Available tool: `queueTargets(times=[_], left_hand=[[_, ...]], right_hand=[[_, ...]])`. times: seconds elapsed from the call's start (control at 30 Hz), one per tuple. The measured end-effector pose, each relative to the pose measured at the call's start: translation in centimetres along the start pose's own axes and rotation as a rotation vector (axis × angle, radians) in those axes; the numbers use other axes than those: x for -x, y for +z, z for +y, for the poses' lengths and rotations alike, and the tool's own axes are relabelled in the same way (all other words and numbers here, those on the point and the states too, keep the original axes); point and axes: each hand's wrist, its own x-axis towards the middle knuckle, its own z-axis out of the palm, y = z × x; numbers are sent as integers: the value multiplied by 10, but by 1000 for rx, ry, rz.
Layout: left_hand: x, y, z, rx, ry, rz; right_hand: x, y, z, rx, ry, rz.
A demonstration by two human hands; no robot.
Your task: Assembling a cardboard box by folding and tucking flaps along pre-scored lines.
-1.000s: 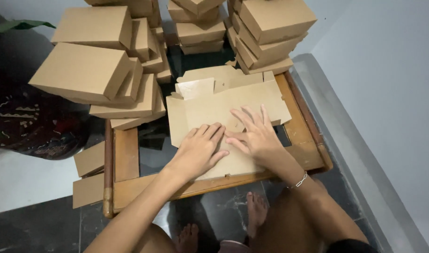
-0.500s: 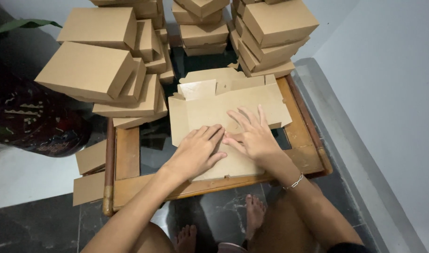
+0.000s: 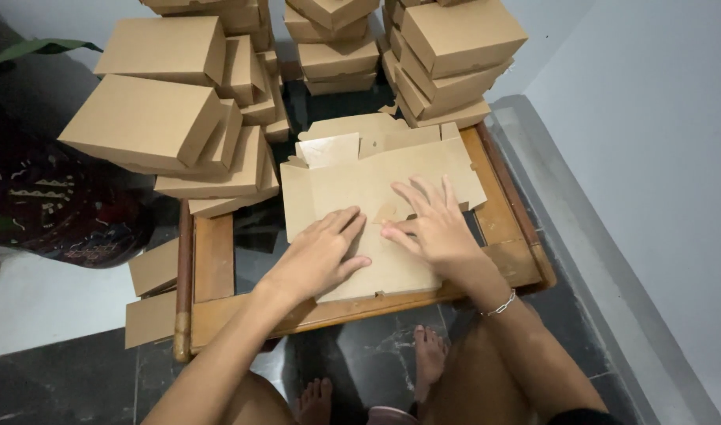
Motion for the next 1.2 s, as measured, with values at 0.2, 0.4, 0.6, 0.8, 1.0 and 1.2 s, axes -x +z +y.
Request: queueTargets(times=[0.2, 0.4, 0.6, 0.8, 1.0, 1.2], left_hand=[[0, 2, -1, -3, 0, 7], [0, 6, -6, -12, 2, 14], [5, 0, -10, -43, -31, -13], [13, -2, -13, -104, -70, 4], [26, -11, -15, -96, -68, 26], [39, -5, -28, -97, -36, 110]], right_hand=[[-7, 28, 1, 50, -80, 41], [-4, 21, -4, 26, -64, 57], [5, 11, -9, -53, 6, 53], [7, 18, -4, -26, -19, 167], [11, 16, 2, -21, -9, 241], [16, 5, 2, 12, 7, 340]])
